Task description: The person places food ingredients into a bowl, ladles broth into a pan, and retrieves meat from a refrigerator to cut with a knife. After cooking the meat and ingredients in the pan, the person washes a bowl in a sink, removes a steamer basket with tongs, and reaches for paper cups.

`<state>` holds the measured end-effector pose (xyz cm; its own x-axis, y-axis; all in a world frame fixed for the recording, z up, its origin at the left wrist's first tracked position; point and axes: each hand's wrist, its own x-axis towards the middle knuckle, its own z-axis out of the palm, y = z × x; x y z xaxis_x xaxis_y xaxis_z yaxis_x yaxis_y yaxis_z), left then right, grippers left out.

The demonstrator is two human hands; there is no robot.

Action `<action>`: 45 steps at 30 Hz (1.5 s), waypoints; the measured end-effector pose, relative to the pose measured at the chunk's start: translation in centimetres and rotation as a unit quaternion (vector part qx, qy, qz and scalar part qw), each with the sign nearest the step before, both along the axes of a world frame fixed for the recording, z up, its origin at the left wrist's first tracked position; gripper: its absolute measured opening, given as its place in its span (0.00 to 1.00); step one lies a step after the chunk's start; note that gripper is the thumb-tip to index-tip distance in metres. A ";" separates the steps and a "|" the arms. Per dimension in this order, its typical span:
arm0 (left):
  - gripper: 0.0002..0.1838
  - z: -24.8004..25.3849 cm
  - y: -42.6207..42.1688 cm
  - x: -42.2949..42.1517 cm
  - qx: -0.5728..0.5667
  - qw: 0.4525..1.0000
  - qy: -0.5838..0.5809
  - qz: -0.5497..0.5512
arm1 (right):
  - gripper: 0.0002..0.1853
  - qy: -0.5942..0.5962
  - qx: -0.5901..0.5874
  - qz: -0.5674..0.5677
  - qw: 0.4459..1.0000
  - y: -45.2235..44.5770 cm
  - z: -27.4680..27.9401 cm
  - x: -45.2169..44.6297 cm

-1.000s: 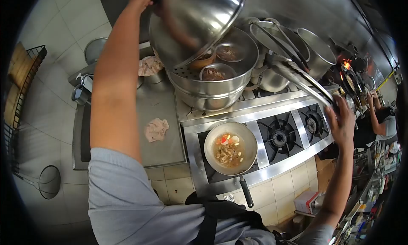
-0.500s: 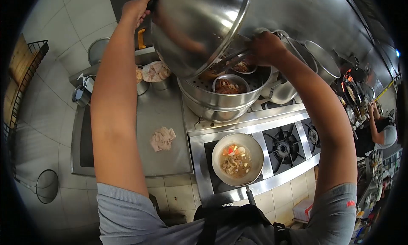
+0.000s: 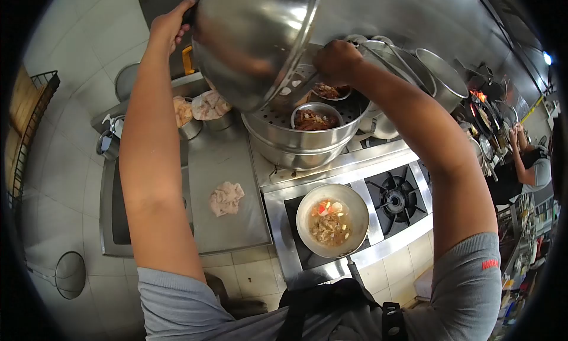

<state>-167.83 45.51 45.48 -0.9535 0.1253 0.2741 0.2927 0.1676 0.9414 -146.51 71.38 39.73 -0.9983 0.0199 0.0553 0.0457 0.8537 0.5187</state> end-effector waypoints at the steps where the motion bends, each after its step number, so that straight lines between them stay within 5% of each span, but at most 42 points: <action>1: 0.25 0.0 -0.1 -0.1 0.001 1.000 0.000 -0.002 | 0.10 0.004 -0.003 0.009 1.000 0.0 0.2 0.4; 10: 0.26 0.8 0.3 1.3 0.007 1.000 -0.015 0.016 | 0.14 0.097 -0.010 -0.018 0.995 0.4 6.3 7.0; 18: 0.28 2.6 6.1 2.9 -0.104 0.994 0.012 0.019 | 0.12 0.176 0.080 -0.086 0.977 4.1 13.9 24.3; 24: 0.36 -0.3 18.3 0.4 -0.354 0.910 0.215 0.004 | 0.12 0.103 0.164 -0.294 0.936 4.9 15.1 40.0; 25: 0.35 -1.5 20.6 -1.3 -0.375 0.892 0.241 -0.075 | 0.12 0.099 0.165 -0.321 0.927 4.9 14.7 42.9; 26: 0.35 -1.1 21.2 4.0 -0.450 0.877 0.166 -0.030 | 0.12 0.091 0.168 -0.355 0.915 4.7 14.1 46.0; 28: 0.36 -5.6 25.9 -5.3 -0.437 0.878 0.154 -0.122 | 0.12 0.061 0.167 -0.434 0.883 3.5 13.2 52.7; 31: 0.32 -6.1 27.6 -1.7 -0.456 0.863 0.206 -0.072 | 0.11 0.068 0.140 -0.442 0.883 1.1 11.6 62.8; 33: 0.32 -5.9 28.3 -0.3 -0.462 0.852 0.239 -0.051 | 0.10 0.019 0.113 -0.574 0.811 -1.1 10.3 68.3; 40: 0.30 -4.7 29.4 15.4 -0.328 0.856 0.398 -0.026 | 0.17 0.026 0.053 -0.738 0.672 -11.2 2.4 90.7; 44: 0.29 -7.9 34.1 36.1 -0.210 0.829 0.477 -0.204 | 0.17 0.005 0.006 -0.810 0.586 -16.8 -3.2 102.6; 45: 0.25 -8.5 34.5 45.0 -0.203 0.785 0.562 -0.167 | 0.18 0.003 0.000 -0.816 0.577 -18.1 -4.9 105.6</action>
